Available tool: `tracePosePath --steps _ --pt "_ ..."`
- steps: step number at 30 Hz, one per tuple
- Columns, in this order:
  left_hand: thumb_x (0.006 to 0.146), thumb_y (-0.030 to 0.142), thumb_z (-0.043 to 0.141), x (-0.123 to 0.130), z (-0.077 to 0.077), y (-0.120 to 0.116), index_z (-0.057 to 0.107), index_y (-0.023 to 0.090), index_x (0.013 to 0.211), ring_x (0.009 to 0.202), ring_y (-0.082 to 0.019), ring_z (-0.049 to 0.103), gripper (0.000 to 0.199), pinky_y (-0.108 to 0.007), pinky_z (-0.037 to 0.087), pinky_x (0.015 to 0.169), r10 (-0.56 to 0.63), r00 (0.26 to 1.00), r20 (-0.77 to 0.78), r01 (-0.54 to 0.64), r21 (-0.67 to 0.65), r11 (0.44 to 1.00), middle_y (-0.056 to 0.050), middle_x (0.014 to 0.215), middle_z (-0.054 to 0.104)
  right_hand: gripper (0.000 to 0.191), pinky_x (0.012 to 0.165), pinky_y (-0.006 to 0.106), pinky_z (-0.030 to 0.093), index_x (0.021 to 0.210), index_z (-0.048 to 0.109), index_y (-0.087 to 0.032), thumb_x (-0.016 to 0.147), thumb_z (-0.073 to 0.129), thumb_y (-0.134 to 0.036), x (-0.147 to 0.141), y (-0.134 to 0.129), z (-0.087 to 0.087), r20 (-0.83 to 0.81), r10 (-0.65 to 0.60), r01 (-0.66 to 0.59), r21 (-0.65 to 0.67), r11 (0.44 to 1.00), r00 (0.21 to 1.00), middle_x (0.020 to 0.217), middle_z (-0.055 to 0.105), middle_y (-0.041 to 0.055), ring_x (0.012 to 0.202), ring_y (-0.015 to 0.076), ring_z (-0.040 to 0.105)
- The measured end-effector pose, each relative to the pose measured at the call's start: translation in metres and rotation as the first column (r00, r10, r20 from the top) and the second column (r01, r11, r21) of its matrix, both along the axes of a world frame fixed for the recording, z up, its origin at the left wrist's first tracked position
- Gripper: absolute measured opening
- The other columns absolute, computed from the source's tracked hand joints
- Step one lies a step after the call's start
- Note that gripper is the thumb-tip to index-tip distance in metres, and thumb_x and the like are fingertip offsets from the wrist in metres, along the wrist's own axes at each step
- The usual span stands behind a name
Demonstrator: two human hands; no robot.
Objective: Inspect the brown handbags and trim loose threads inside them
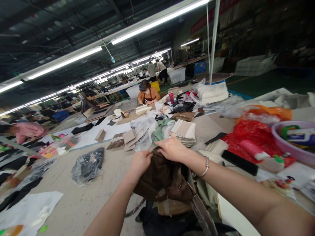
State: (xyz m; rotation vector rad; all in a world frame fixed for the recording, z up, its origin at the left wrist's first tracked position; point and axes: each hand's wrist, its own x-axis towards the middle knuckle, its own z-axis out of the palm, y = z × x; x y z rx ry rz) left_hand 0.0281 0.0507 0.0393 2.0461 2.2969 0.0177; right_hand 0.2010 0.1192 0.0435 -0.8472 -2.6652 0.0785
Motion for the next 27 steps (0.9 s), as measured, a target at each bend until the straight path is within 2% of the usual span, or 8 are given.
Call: tracePosePath --steps 4,7,11,13,15,19,23,27 --pt "0.084 0.037 0.043 0.006 0.005 0.002 0.065 0.018 0.077 0.072 -0.018 0.059 0.030 -0.025 0.035 0.061 0.019 1.000 0.008 -0.019 -0.034 0.999 -0.006 0.075 0.067 0.020 0.102 0.047 0.010 0.092 0.063 -0.018 0.083 0.051 -0.032 0.000 0.001 -0.003 0.016 -0.081 0.081 0.023 0.996 0.997 0.085 0.069 0.0081 0.085 0.0219 0.061" --pt "0.084 0.036 0.043 0.012 0.007 0.003 0.065 0.018 0.080 0.077 -0.019 0.060 0.028 -0.026 0.037 0.065 0.018 1.000 -0.001 -0.018 -0.060 0.998 -0.006 0.078 0.068 0.020 0.103 0.048 0.007 0.084 0.064 -0.017 0.083 0.049 -0.031 -0.002 0.003 -0.005 0.044 -0.113 0.112 0.031 0.993 0.993 0.083 0.068 0.0084 0.084 0.0219 0.061" --pt "0.083 0.030 0.047 0.013 0.008 0.000 0.063 0.022 0.103 0.085 -0.019 0.060 0.026 -0.027 0.039 0.073 -0.027 0.994 0.102 0.030 -0.031 0.999 -0.005 0.089 0.068 0.023 0.102 0.050 0.008 0.082 0.065 -0.017 0.084 0.045 -0.029 -0.005 0.006 -0.007 0.052 -0.116 0.114 0.035 0.993 0.992 0.081 0.068 0.0086 0.083 0.0221 0.060" --pt "0.080 0.030 0.052 0.012 0.009 -0.001 0.057 0.025 0.115 0.082 -0.018 0.061 0.035 -0.026 0.039 0.072 -0.052 0.984 0.172 0.055 -0.014 0.998 -0.003 0.088 0.068 0.024 0.102 0.050 0.009 0.081 0.065 -0.017 0.085 0.044 -0.027 -0.006 0.006 -0.008 0.039 -0.115 0.113 0.043 0.993 0.993 0.080 0.067 0.0087 0.081 0.0220 0.060" --pt "0.076 0.035 0.057 0.010 0.011 -0.001 0.055 0.028 0.118 0.077 -0.017 0.061 0.042 -0.025 0.039 0.068 -0.066 0.975 0.213 0.075 -0.034 0.997 -0.001 0.082 0.068 0.024 0.102 0.050 0.008 0.080 0.065 -0.016 0.084 0.044 -0.026 -0.007 0.006 -0.009 0.025 -0.117 0.115 0.051 0.992 0.993 0.080 0.067 0.0089 0.081 0.0220 0.060" --pt "0.076 0.047 0.056 0.011 0.012 0.006 0.057 0.029 0.115 0.078 -0.018 0.061 0.044 -0.024 0.040 0.068 -0.089 0.979 0.184 0.093 -0.012 0.996 -0.001 0.088 0.069 0.023 0.103 0.049 0.008 0.080 0.065 -0.015 0.083 0.045 -0.027 -0.009 0.005 -0.009 0.022 -0.113 0.111 0.058 0.992 0.993 0.080 0.067 0.0095 0.080 0.0226 0.060" --pt "0.082 0.041 0.047 0.016 0.007 0.018 0.066 0.021 0.094 0.084 -0.020 0.061 0.030 -0.027 0.040 0.072 -0.094 0.996 -0.005 0.094 -0.002 0.996 -0.007 0.088 0.069 0.022 0.102 0.049 0.011 0.080 0.064 -0.015 0.083 0.046 -0.028 -0.010 0.006 -0.010 0.020 -0.115 0.114 0.061 0.992 0.993 0.081 0.067 0.0100 0.080 0.0228 0.060" --pt "0.087 0.036 0.038 0.019 0.001 0.023 0.067 0.018 0.085 0.080 -0.020 0.062 0.034 -0.028 0.040 0.069 -0.106 0.991 -0.082 0.106 0.000 0.994 -0.010 0.084 0.069 0.023 0.102 0.048 0.013 0.080 0.064 -0.016 0.084 0.047 -0.033 -0.005 0.007 -0.008 -0.010 -0.109 0.109 0.019 0.994 0.994 0.081 0.067 0.0082 0.083 0.0223 0.060"
